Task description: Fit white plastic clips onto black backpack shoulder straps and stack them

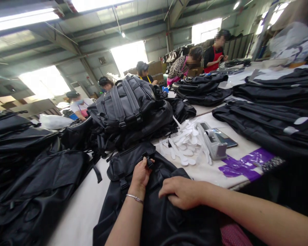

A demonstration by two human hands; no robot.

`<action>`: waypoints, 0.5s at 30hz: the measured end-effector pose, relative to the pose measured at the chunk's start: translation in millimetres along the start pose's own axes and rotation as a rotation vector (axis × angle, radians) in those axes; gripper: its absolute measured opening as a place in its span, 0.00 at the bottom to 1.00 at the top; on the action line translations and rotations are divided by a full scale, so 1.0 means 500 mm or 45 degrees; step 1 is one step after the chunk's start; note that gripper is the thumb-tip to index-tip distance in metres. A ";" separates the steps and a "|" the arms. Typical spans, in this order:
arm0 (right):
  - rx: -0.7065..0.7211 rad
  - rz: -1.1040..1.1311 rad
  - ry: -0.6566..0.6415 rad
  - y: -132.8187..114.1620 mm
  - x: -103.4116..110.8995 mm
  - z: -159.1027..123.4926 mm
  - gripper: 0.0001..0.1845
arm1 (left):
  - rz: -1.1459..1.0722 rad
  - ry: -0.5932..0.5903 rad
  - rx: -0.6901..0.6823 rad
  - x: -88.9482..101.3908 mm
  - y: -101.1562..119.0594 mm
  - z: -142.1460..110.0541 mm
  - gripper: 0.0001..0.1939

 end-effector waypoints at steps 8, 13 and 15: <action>-0.991 0.738 0.678 0.136 -0.021 0.089 0.10 | 0.061 -0.068 -0.027 -0.004 0.002 -0.001 0.23; -1.106 0.943 0.722 0.157 -0.062 0.119 0.06 | 0.139 -0.083 -0.054 -0.005 -0.004 0.000 0.23; -1.146 0.985 0.778 0.167 -0.067 0.114 0.05 | 0.185 -0.066 -0.069 -0.006 -0.007 0.000 0.22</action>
Point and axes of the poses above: each hand's wrist, its own z-axis towards the middle knuckle, its own x-axis out of the back of the hand, y = z × x, the point moved 4 cm from there along z, towards the middle knuckle, and after that the axes turned 12 degrees about x, right-handed, at the moved point
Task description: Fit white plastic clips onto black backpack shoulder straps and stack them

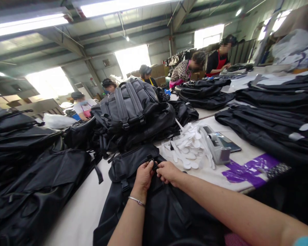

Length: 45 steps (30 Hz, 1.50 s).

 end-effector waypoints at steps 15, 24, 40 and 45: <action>-0.093 0.191 0.052 0.029 0.006 -0.001 0.05 | 0.453 0.275 0.022 -0.004 0.003 -0.016 0.18; -0.114 -0.086 0.116 0.023 0.006 -0.005 0.05 | 0.742 0.445 -0.160 0.002 0.008 -0.025 0.15; 0.047 -0.303 0.292 0.014 -0.009 -0.013 0.12 | 0.621 0.354 -0.107 0.021 0.013 -0.037 0.16; 0.311 -0.615 0.162 0.002 0.016 -0.022 0.06 | 0.582 0.367 -0.104 0.028 0.002 -0.026 0.14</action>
Point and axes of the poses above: each hand's wrist, its own z-axis towards the middle knuckle, its own x-axis out of the back of the hand, y = z × x, the point moved 4 cm from there along z, towards the middle knuckle, and after that the axes turned 12 degrees about x, right-handed, at the moved point
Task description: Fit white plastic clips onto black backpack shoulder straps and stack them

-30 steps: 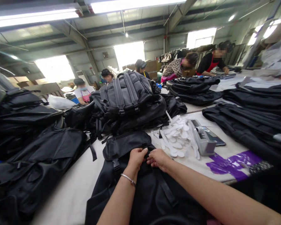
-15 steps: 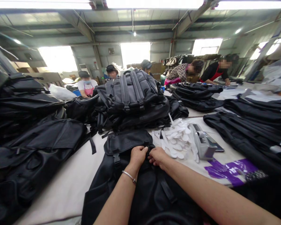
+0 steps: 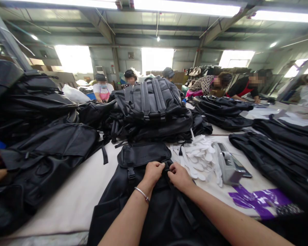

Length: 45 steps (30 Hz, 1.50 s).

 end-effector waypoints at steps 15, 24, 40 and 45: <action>0.930 -0.921 -0.344 -0.046 -0.006 0.008 0.11 | 0.096 0.086 -0.073 0.001 0.006 0.005 0.09; 1.039 -0.632 -0.211 -0.034 0.034 -0.033 0.02 | 0.151 0.001 -0.115 0.009 0.001 0.007 0.13; 0.941 -0.980 -0.353 -0.044 0.002 -0.008 0.11 | 0.375 -0.057 -0.161 0.009 0.007 -0.004 0.09; 1.243 -0.982 -0.325 -0.042 0.007 -0.037 0.13 | 0.509 0.000 -0.204 0.007 0.015 -0.010 0.09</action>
Point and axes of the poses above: each hand's wrist, its own z-axis towards the middle knuckle, its own x-axis out of the back of the hand, y = z × x, the point moved 4 cm from there along z, towards the middle knuckle, and after that the axes turned 12 degrees about x, right-handed, at the moved point
